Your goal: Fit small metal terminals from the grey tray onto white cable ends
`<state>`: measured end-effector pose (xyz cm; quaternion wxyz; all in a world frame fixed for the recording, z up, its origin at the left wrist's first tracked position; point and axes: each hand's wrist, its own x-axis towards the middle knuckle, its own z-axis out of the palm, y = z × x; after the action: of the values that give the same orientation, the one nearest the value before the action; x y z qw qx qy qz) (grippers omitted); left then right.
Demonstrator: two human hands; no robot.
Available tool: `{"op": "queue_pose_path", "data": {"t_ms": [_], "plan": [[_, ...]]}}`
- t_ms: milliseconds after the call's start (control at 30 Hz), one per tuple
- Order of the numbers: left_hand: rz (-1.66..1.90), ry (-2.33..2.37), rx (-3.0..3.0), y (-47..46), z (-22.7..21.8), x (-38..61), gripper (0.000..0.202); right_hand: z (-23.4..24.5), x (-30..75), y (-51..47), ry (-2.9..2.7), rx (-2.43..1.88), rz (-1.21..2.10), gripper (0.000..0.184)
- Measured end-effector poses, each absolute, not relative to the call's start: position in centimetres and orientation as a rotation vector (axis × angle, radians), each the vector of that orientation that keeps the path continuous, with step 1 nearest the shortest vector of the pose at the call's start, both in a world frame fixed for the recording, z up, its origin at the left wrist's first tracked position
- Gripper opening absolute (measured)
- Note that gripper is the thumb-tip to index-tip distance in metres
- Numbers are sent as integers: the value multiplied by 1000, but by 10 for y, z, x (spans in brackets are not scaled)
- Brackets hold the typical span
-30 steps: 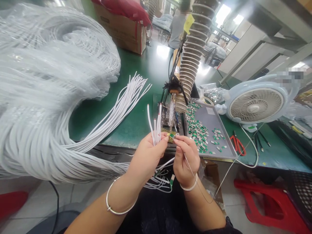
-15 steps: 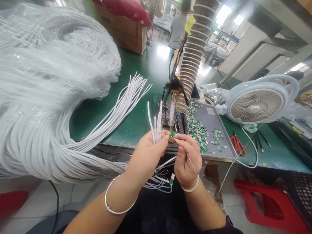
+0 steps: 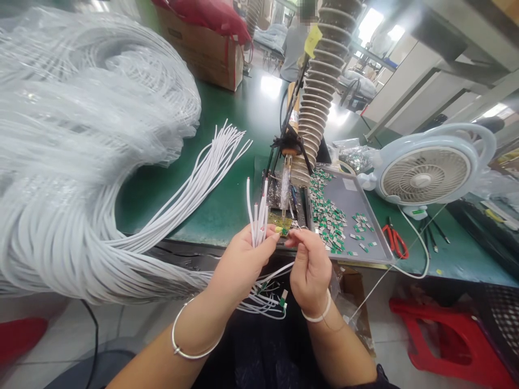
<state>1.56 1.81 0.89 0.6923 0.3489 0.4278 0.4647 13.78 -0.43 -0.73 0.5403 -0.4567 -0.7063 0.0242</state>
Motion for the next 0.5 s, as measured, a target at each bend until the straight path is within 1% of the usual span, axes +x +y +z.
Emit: {"op": "queue_pose_path", "data": {"t_ms": [267, 500], "plan": [[918, 978, 948, 14, 0, 7, 20, -7, 135, 0, -1734, -1197, 8, 15], [912, 959, 1016, 14, 2, 6, 18, -8, 134, 0, -1701, -1122, 118, 18]]}}
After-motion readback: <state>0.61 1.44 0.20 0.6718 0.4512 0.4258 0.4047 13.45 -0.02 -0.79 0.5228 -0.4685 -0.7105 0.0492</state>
